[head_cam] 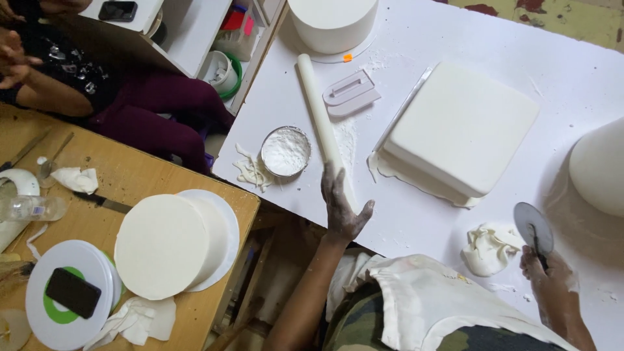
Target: Trimming excess fondant from a square cake using a pizza cutter and smoothing the sides with a fondant smoother
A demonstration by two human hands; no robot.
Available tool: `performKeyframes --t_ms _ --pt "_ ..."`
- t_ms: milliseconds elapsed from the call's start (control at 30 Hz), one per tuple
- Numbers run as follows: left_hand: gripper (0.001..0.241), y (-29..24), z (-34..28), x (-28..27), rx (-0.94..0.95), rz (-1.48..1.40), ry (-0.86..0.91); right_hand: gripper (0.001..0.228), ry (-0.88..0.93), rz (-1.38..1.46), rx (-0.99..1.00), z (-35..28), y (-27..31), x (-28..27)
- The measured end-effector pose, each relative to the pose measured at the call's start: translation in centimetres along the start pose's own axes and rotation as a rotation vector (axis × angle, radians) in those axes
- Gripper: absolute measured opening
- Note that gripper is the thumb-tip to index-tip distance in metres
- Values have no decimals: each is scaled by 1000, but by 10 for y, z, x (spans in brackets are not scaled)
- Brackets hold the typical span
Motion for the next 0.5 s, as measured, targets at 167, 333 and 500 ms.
performKeyframes --t_ms 167,333,500 --pt "48 63 -42 73 -128 55 356 34 187 -590 24 43 4 5" --pt "54 58 -69 126 -151 77 671 45 327 -807 27 45 21 17" --pt "63 51 -58 161 -13 166 843 41 302 -851 -27 55 41 15"
Point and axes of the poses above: each hand's wrist, its own z-axis towards the middle knuckle, its own x-axis out of the palm, y = z × x, the point moved 5 cm from there along z, towards the middle knuckle, and after that the axes turned 8 degrees about y, right-handed, at the moved point
